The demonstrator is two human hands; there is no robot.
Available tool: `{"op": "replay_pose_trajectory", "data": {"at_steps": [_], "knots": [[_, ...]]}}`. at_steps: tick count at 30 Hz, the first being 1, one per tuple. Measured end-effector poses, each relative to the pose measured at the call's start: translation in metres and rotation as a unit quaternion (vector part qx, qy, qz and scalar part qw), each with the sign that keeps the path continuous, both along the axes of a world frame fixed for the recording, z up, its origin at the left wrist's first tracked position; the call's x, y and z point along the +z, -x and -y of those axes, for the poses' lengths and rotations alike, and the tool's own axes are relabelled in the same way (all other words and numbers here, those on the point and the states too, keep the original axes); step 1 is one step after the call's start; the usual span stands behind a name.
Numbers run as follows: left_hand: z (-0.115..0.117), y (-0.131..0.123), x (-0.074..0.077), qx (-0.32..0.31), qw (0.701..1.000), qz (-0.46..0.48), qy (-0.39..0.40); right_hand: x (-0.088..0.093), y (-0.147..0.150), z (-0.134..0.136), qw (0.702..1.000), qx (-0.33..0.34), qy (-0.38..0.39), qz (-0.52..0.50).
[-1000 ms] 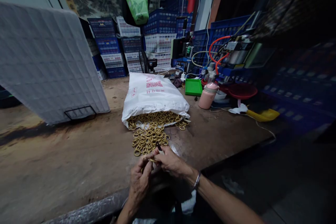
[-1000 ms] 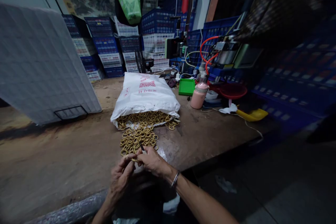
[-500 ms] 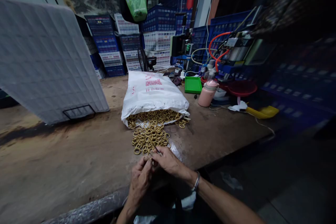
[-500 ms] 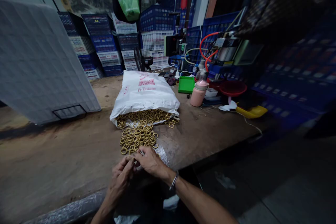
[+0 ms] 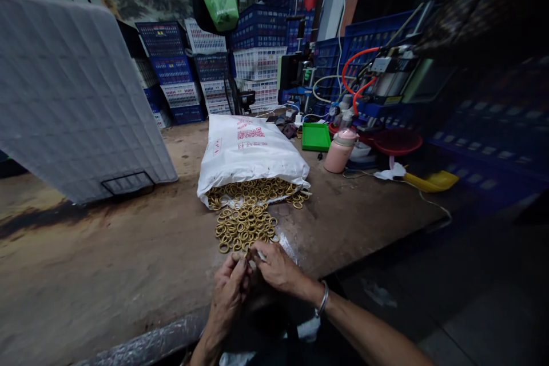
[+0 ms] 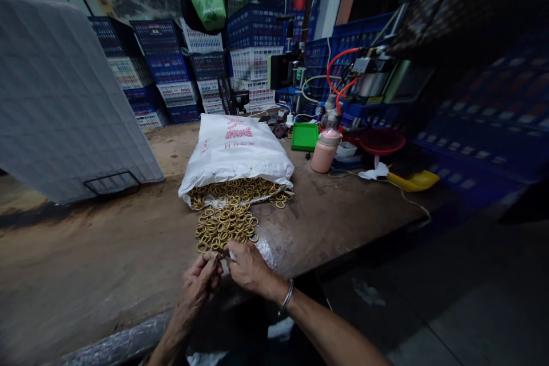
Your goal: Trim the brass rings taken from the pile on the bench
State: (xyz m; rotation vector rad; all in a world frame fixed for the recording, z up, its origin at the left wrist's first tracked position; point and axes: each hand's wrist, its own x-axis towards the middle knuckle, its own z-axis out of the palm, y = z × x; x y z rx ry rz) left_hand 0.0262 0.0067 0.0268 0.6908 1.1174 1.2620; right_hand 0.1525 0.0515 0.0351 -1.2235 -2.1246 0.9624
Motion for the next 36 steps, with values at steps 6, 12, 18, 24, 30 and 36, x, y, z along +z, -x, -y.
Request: {"op": "replay_pose_trajectory", "data": {"at_steps": [6,12,18,24,30,36], "knots": [[-0.001,-0.002,0.007,0.007,0.999,-0.035,-0.021,0.005,-0.001,0.004,0.988,0.036,-0.058,0.141],[0.006,0.001,0.005,-0.009,0.995,-0.101,-0.021,-0.003,-0.003,-0.006,0.976,0.024,-0.068,0.207],[0.011,0.002,0.009,-0.068,0.997,0.035,0.022,-0.020,-0.030,-0.047,0.957,-0.152,-0.043,0.244],[0.006,0.010,0.001,-0.034,0.992,0.106,0.059,-0.029,-0.044,-0.076,0.958,-0.192,-0.032,0.210],[0.004,0.014,-0.004,-0.025,0.982,0.175,0.066,-0.030,-0.040,-0.080,0.962,-0.179,-0.047,0.199],[0.001,0.013,-0.006,-0.010,0.974,0.201,0.104,-0.020,-0.037,-0.061,0.979,-0.164,-0.060,0.101]]}}
